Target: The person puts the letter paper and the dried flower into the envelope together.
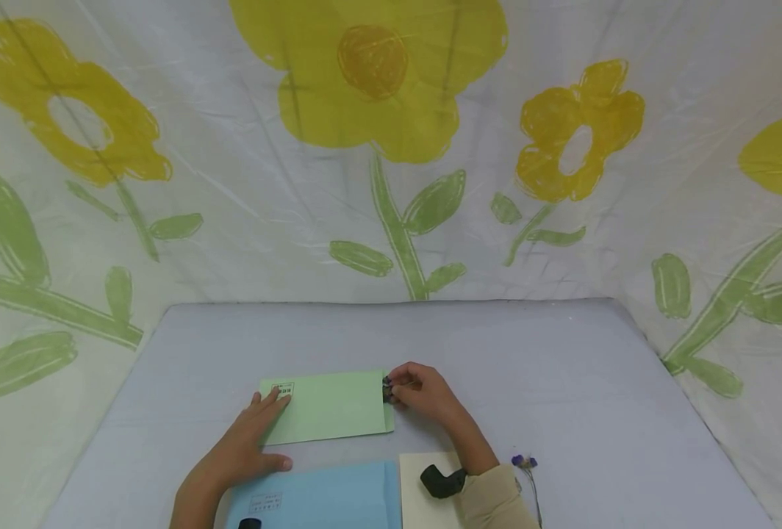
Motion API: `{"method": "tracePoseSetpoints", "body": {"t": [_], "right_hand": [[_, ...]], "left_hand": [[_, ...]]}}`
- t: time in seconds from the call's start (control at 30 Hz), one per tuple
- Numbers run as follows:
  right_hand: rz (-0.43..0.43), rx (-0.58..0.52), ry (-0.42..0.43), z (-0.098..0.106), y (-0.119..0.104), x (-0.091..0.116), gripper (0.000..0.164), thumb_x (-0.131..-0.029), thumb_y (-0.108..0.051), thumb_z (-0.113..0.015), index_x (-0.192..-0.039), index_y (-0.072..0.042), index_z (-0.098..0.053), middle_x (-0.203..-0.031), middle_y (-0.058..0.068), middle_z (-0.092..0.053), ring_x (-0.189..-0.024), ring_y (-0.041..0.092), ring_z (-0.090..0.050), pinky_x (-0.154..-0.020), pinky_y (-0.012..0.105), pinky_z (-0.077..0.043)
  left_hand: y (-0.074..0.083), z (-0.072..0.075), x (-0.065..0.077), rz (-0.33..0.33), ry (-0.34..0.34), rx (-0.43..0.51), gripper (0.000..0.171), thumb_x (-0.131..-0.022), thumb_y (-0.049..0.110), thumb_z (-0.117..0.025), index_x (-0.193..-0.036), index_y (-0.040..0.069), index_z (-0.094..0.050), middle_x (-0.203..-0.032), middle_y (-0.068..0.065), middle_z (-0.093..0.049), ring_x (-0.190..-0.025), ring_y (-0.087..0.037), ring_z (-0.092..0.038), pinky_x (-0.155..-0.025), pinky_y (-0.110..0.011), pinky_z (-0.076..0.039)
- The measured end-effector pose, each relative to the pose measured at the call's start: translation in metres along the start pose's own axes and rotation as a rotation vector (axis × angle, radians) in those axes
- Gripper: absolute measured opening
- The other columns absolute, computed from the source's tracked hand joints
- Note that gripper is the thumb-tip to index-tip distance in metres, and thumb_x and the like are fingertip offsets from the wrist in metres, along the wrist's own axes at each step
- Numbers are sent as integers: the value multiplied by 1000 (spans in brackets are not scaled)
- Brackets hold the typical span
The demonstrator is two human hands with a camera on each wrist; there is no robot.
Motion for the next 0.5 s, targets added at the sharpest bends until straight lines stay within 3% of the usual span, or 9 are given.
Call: {"method": "tracePoseSetpoints", "body": {"t": [0.13, 0.3, 0.5], "right_hand": [[11, 12, 5, 0, 0, 0, 19, -93, 4, -61, -111, 4, -66, -97, 10, -69, -81, 20, -68, -69, 32, -60], [6, 27, 73, 6, -1, 2, 17, -93, 2, -63, -110, 4, -67, -96, 11, -69, -78, 23, -68, -67, 34, -59], [28, 30, 124, 12, -13, 4, 14, -94, 6, -61, -106, 11, -65, -90, 20, -69, -77, 38, -67, -67, 44, -59]], "left_hand": [[0, 0, 0, -7, 1, 3, 106, -64, 33, -92, -153, 8, -41, -161, -21, -26, -148, -49, -9, -115, -67, -12], [1, 1, 0, -10, 5, 0, 106, -64, 33, -92, -153, 8, -41, -161, -21, -26, -148, -50, -10, -114, -68, -13], [3, 2, 0, -11, 10, -8, 106, -64, 34, -92, -153, 7, -41, -161, -22, -27, -147, -50, -10, -114, -67, -13]]}}
Point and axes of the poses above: each hand's wrist, its own x-axis away from the middle knuckle, its own z-axis out of the back of the hand, y = z × x, the point moved 10 cm from there along -x, towards the middle knuckle
